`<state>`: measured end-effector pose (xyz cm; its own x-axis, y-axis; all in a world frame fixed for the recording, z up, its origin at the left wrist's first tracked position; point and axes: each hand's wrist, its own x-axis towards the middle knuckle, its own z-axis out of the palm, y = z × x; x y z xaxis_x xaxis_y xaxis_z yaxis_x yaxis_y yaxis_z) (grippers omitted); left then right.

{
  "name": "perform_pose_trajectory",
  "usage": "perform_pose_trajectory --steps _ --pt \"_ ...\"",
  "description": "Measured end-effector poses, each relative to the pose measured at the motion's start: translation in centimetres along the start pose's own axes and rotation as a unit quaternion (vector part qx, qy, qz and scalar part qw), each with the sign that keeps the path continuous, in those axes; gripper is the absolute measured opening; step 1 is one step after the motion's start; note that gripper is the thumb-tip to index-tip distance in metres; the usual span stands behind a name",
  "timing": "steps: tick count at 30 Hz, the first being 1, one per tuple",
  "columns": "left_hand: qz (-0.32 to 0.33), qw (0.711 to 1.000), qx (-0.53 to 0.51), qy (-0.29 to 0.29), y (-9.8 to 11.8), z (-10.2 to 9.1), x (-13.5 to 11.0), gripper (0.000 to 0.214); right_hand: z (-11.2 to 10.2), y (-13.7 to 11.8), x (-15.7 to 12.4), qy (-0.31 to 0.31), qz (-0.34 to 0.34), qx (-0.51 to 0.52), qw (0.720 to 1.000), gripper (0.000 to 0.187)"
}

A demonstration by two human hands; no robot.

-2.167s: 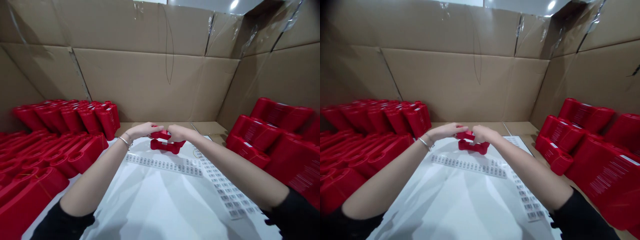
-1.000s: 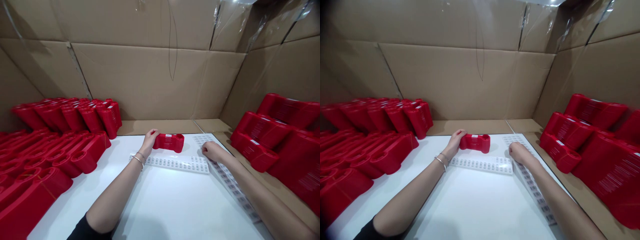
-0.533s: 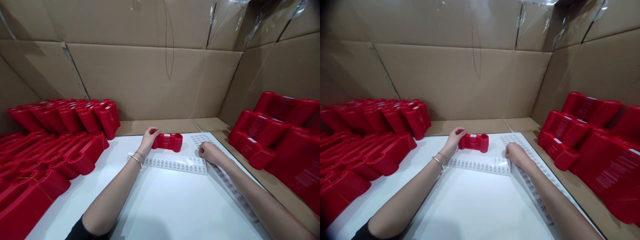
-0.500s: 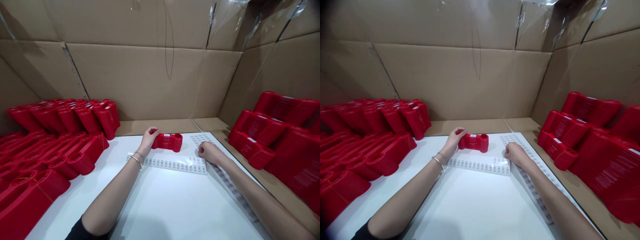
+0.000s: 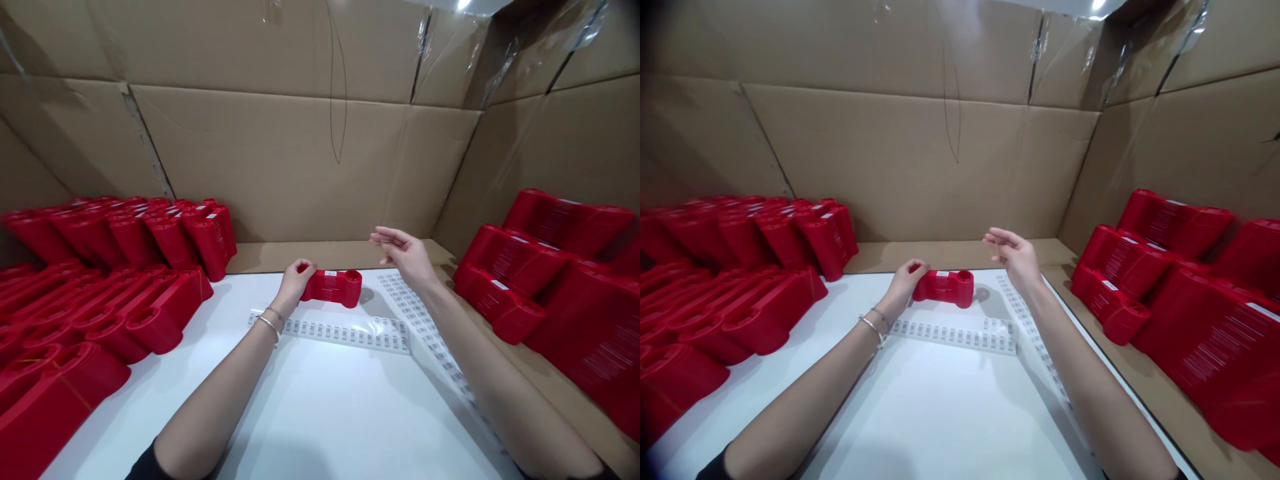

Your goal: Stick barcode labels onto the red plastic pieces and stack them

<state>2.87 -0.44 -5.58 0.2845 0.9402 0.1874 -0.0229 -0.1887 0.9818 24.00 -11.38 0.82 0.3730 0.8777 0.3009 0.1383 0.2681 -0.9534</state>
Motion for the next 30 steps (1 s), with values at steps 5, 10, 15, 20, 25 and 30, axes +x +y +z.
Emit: perform_pose_trajectory --steps 5,10,15,20,25,30 --pt "0.001 1.0 -0.001 -0.001 -0.2 -0.1 0.0 0.025 0.9 1.2 -0.4 -0.181 -0.026 -0.129 0.975 0.089" --pt "0.0 1.0 -0.003 -0.001 -0.3 -0.1 0.1 0.025 1.7 4.5 -0.7 -0.212 -0.018 -0.184 0.96 0.071" --pt "0.003 1.0 -0.005 -0.001 -0.3 -0.1 0.2 0.022 3.0 5.8 -1.7 -0.194 -0.018 -0.187 0.963 0.049" --pt "0.0 1.0 -0.013 0.0 -0.3 -0.1 0.1 0.025 3.3 6.3 -2.2 -0.172 -0.019 -0.201 0.964 0.049" --pt "-0.005 1.0 -0.02 0.003 -0.3 -0.2 0.1 0.024 3.4 7.2 -2.1 -0.213 -0.014 -0.216 0.953 0.057" --pt "-0.005 1.0 -0.028 0.009 -0.6 -0.6 0.1 0.022 3.5 7.4 -2.4 -0.248 -0.009 -0.236 0.94 0.056"
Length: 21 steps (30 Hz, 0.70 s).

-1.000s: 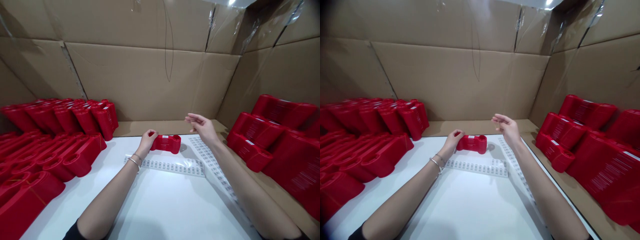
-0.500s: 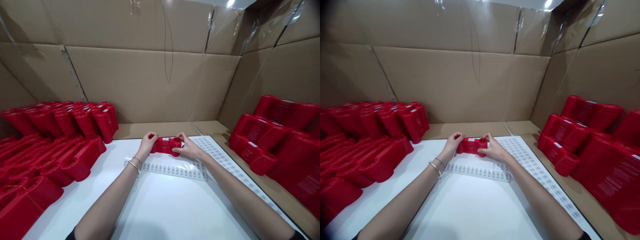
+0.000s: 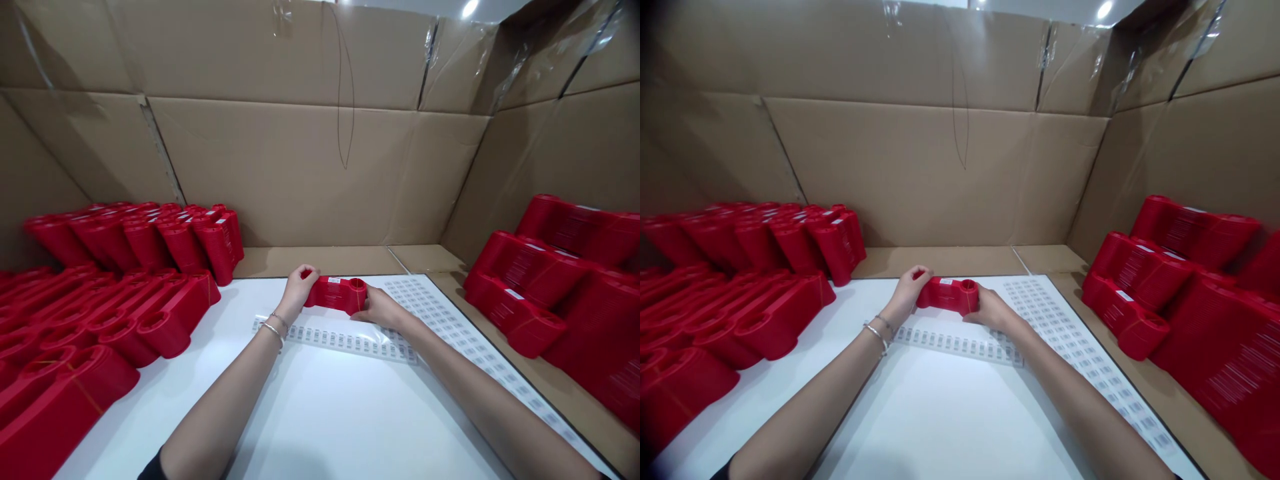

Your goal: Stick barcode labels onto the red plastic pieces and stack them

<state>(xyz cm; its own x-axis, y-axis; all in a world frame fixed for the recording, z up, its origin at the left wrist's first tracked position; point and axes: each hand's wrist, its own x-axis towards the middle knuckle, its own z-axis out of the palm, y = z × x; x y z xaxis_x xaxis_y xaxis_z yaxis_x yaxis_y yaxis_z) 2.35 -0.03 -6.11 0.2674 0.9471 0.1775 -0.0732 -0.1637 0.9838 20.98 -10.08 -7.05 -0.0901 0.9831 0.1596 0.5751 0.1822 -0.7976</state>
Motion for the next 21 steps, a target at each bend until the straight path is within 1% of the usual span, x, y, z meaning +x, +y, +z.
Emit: perform_pose_trajectory --steps 3,8,11,14,16,19,21 --pt "0.001 1.0 -0.008 -0.002 -0.2 -0.2 0.0 0.024 0.0 -0.1 -0.1 0.0 -0.004 -0.004 1.0 0.054" --pt "-0.007 0.999 -0.034 -0.005 -0.4 -0.3 0.1 0.025 -0.1 -0.5 -0.2 -0.002 -0.021 0.007 1.0 0.061" --pt "-0.009 0.998 -0.06 -0.01 -0.4 -0.4 0.1 0.025 -0.2 -1.0 -0.4 0.002 -0.035 0.031 0.999 0.065" --pt "-0.015 0.995 -0.094 -0.009 -0.5 -0.3 0.1 0.026 -0.3 -1.6 -0.6 0.018 -0.043 0.076 0.996 0.067" --pt "-0.026 0.993 -0.118 -0.003 -0.5 -0.1 0.0 0.028 -0.3 -2.0 -0.7 0.039 -0.04 0.112 0.992 0.06" --pt "-0.041 0.988 -0.147 0.011 -0.3 0.4 -0.2 0.032 -0.3 -2.6 -0.7 0.073 -0.034 0.166 0.983 0.045" --pt "-0.049 0.986 -0.156 0.018 0.1 0.6 -0.2 0.035 -0.3 -2.8 -0.5 0.086 -0.025 0.203 0.975 0.04"
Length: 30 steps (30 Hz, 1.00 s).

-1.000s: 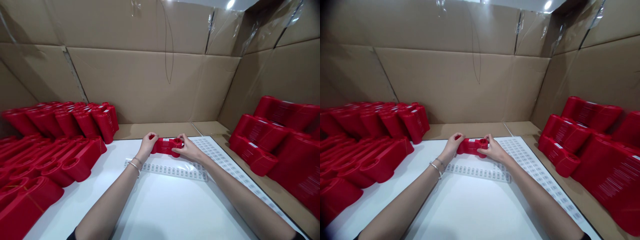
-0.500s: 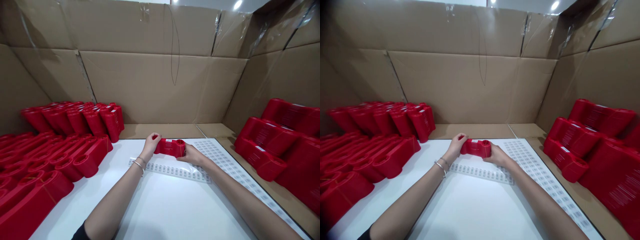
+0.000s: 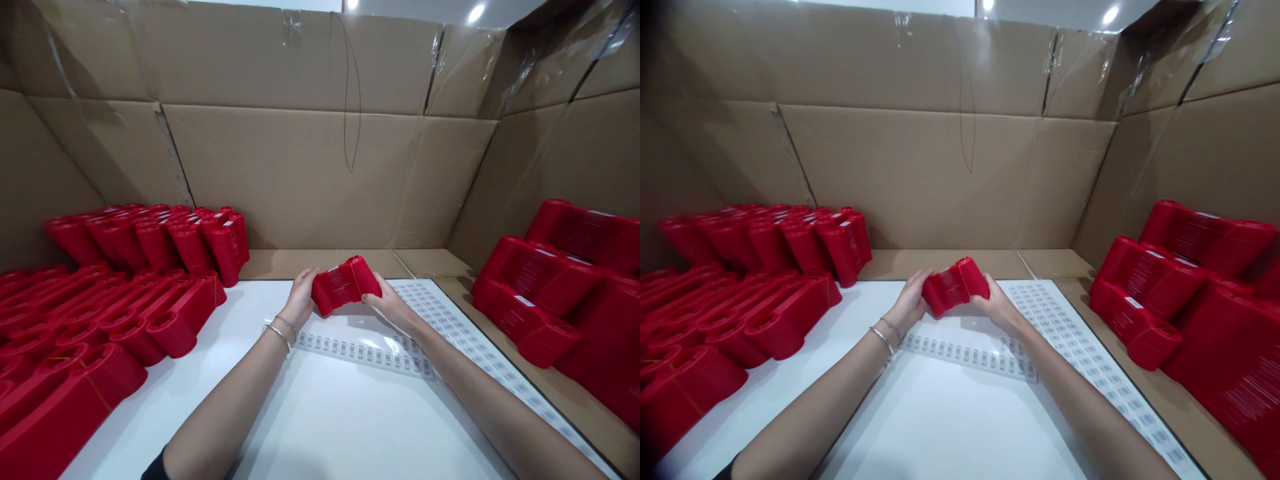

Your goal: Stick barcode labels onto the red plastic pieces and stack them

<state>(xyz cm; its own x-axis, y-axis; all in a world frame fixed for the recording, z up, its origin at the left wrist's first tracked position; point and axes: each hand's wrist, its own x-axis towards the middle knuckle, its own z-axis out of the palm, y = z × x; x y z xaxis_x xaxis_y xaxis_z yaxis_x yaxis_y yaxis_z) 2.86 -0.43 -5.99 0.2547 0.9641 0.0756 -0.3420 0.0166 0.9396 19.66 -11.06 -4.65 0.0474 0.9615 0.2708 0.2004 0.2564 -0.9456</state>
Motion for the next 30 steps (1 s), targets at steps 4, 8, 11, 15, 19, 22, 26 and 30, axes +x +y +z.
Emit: perform_pose_trajectory --steps 4,8,11,15,19,22,26,30 --pt "-0.002 1.0 0.013 -0.004 1.9 0.9 -0.4 0.04 0.1 -0.3 0.7 0.055 0.005 0.087 0.995 0.035" --pt "0.045 0.995 0.066 -0.054 5.0 2.5 -1.8 0.052 0.5 -1.9 0.7 0.123 -0.042 0.168 0.977 0.042" --pt "0.164 0.977 0.125 -0.062 7.2 3.7 -3.5 0.057 1.1 -4.0 0.1 0.137 -0.075 0.201 0.967 0.044" --pt "0.251 0.954 0.162 -0.035 9.7 4.7 -5.7 0.043 1.9 -7.4 -1.3 0.175 -0.086 0.207 0.959 0.039" --pt "0.346 0.918 0.187 -0.046 11.5 5.2 -7.6 0.035 2.5 -9.8 -2.5 0.242 -0.118 0.161 0.95 0.037" --pt "0.395 0.9 0.176 -0.055 12.2 5.5 -8.4 0.034 2.5 -10.9 -3.1 0.257 -0.16 0.135 0.943 0.035" --pt "0.402 0.898 0.172 -0.057 12.7 5.6 -8.9 0.035 2.4 -11.6 -3.5 0.259 -0.186 0.129 0.939 0.034" --pt "0.396 0.902 0.162 -0.059 12.8 5.7 -9.0 0.035 2.4 -11.9 -3.6 0.268 -0.196 0.095 0.939 0.035"
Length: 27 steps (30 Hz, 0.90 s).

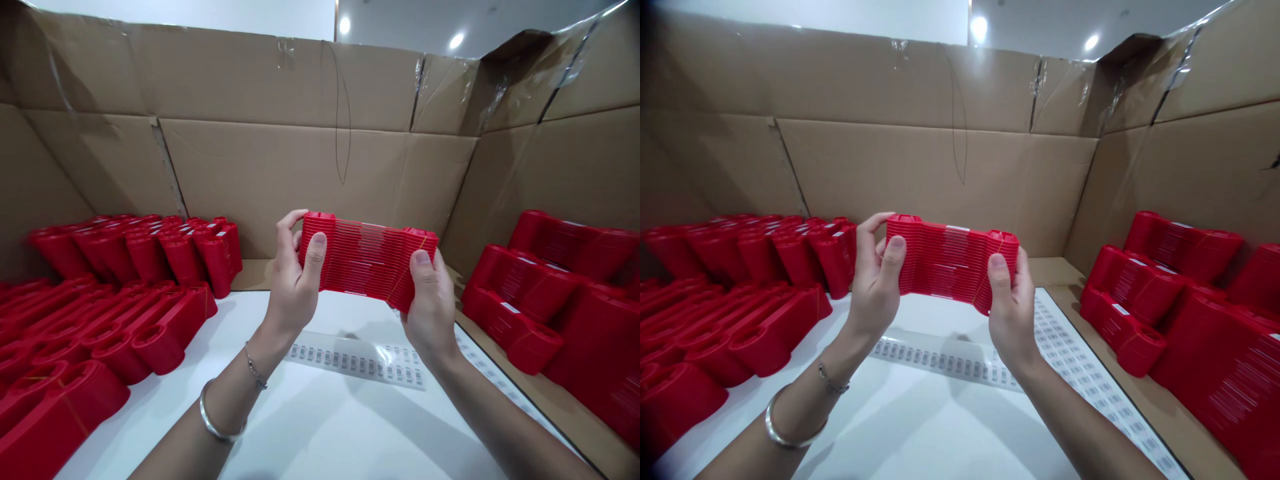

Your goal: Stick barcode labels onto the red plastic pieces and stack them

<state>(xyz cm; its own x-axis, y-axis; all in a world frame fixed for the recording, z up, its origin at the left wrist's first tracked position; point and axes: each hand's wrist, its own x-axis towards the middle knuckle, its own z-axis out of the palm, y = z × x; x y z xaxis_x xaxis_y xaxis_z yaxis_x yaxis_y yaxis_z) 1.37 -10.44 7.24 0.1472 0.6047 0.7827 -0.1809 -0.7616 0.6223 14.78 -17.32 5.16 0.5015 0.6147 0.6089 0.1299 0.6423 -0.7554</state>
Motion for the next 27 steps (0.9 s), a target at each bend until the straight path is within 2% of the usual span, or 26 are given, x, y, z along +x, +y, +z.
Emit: perform_pose_trajectory --steps 7,9,10,11,13,15,16,18,23,27 --pt "0.008 0.999 0.028 -0.015 -0.1 0.0 -0.1 0.036 -0.1 -0.1 0.0 0.003 -0.005 0.016 1.0 0.033" --pt "0.068 0.993 0.099 0.0 -0.4 0.0 -0.2 0.039 -0.1 -0.2 0.0 0.007 -0.008 0.012 1.0 0.033" --pt "0.129 0.979 0.154 0.012 -0.6 0.0 -0.2 0.042 -0.1 -0.2 0.0 0.011 -0.009 0.01 1.0 0.033" --pt "0.206 0.954 0.214 0.025 -0.8 0.0 -0.3 0.044 -0.1 -0.3 0.1 0.017 -0.01 0.01 1.0 0.033" --pt "0.353 0.878 0.323 0.039 -1.1 0.2 -0.6 0.047 -0.1 -0.5 0.1 0.029 -0.014 0.014 0.999 0.032" --pt "0.423 0.818 0.389 0.037 -1.3 0.5 -0.9 0.047 -0.1 -0.7 0.1 0.037 -0.022 0.008 0.999 0.031" --pt "0.432 0.804 0.407 0.036 -1.3 0.7 -1.0 0.048 -0.1 -0.8 0.1 0.039 -0.027 -0.001 0.999 0.03" --pt "0.431 0.795 0.426 0.036 -1.4 0.9 -1.1 0.048 -0.1 -1.0 0.1 0.039 -0.033 -0.018 0.999 0.031" --pt "0.447 0.787 0.423 0.046 -1.6 0.9 -1.1 0.042 -0.1 -1.1 0.1 0.034 -0.024 -0.001 0.999 0.035" --pt "0.452 0.792 0.41 0.033 -1.9 0.7 -1.2 0.04 0.1 -1.1 0.0 0.034 -0.02 -0.003 0.999 0.034"
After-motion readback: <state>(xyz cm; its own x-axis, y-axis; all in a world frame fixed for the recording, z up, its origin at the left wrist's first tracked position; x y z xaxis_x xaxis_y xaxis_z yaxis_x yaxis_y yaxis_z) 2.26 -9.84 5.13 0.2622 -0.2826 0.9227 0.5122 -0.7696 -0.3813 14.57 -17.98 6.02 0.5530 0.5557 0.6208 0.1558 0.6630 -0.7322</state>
